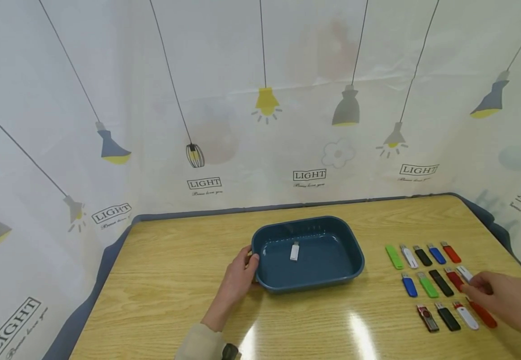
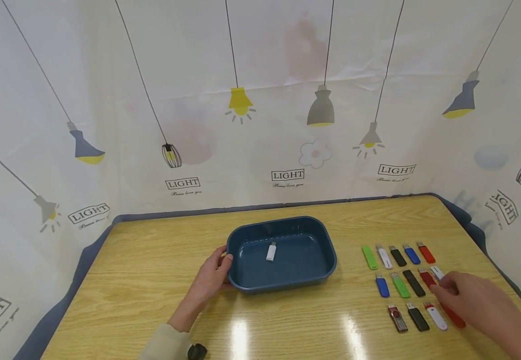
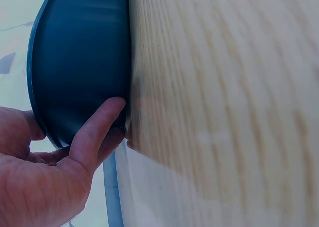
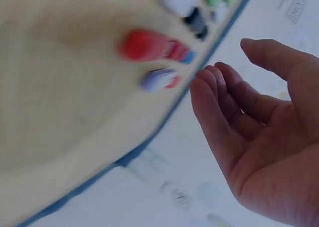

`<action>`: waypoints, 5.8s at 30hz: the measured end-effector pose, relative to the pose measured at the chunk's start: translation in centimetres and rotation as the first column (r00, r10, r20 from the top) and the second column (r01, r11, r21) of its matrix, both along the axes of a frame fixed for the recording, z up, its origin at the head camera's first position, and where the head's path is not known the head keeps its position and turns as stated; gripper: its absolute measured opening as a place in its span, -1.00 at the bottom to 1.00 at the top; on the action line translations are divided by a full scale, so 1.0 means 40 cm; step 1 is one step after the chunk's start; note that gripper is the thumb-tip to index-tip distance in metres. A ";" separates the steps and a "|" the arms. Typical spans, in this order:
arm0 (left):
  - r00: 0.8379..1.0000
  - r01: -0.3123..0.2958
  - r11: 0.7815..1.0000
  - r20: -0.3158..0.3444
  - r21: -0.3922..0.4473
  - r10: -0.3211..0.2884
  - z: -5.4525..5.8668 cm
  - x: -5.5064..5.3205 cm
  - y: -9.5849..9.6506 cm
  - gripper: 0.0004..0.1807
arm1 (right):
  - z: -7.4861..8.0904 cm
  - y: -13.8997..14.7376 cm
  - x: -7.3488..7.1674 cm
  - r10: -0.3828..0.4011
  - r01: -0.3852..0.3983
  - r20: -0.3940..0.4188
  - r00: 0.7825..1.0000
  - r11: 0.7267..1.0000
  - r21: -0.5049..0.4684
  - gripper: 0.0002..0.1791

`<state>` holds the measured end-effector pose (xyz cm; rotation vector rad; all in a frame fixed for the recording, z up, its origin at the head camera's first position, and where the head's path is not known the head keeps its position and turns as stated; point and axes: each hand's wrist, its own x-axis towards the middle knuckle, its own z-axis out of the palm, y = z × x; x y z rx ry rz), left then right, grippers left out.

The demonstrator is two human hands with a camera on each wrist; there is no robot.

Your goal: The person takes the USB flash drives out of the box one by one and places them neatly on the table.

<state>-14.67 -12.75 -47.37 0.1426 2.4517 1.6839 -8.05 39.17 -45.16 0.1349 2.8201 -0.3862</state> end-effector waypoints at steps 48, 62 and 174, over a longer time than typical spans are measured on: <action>1.000 -0.002 1.000 -0.014 -0.017 0.001 -0.004 -0.005 0.001 -0.47 | 0.147 -0.639 -0.275 0.422 -0.469 -0.449 0.788 0.883 0.008 -0.77; 1.000 -0.006 0.999 -0.026 -0.046 0.005 -0.004 -0.004 0.000 -0.46 | 0.094 -0.716 -0.288 0.485 -0.464 -0.264 0.834 0.874 0.142 -0.54; 0.999 -0.018 0.997 -0.042 -0.071 0.015 -0.006 -0.006 0.002 -0.47 | 0.190 -0.511 -0.162 0.360 -0.453 -0.342 0.868 0.856 -0.248 -0.79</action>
